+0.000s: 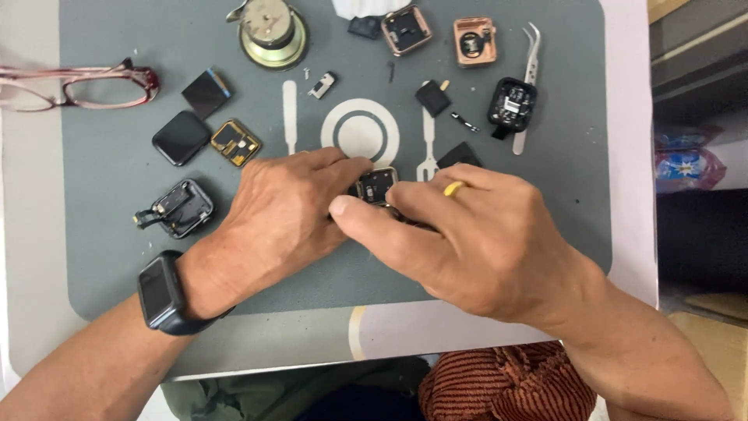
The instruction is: A person is carefully disassembling or repairing a smartwatch on a dedicated repair mat, using a precision screwdriver to remove small internal components.
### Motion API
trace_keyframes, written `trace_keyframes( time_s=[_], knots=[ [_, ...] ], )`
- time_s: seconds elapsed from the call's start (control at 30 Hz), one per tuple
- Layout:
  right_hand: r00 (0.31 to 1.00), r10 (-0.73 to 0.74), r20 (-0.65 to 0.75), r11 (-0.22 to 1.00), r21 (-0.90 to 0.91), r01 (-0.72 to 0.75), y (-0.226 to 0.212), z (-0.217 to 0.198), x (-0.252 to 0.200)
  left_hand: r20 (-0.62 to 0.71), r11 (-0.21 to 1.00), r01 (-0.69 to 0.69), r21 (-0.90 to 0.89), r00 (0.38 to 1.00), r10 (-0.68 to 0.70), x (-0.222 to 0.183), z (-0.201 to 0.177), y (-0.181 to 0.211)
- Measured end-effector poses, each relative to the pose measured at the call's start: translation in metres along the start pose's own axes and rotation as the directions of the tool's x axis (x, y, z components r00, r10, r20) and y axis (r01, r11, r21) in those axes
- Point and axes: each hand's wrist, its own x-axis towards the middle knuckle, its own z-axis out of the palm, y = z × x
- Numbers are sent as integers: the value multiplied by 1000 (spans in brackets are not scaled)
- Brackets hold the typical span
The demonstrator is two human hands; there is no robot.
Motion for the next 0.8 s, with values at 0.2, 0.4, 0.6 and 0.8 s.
trace_keyframes(
  time_s=[0.2,0.4,0.6,0.8],
  knots=[
    [1000,20,-15,999,48,-19,-2,-1,0,12,999,32,1,999,-32,4,-2,4],
    [999,30,-24,1000,-7,-30,2,-3,-1,83,994,91,68,992,-96,4,1,3],
    [999,48,-12,989,142,-45,1,-4,-1,-3,992,72,100,997,-72,4,1,6],
    [995,97,0,979,182,-95,7,-4,-1,22,984,98,148,995,-102,4,4,6]
  ],
)
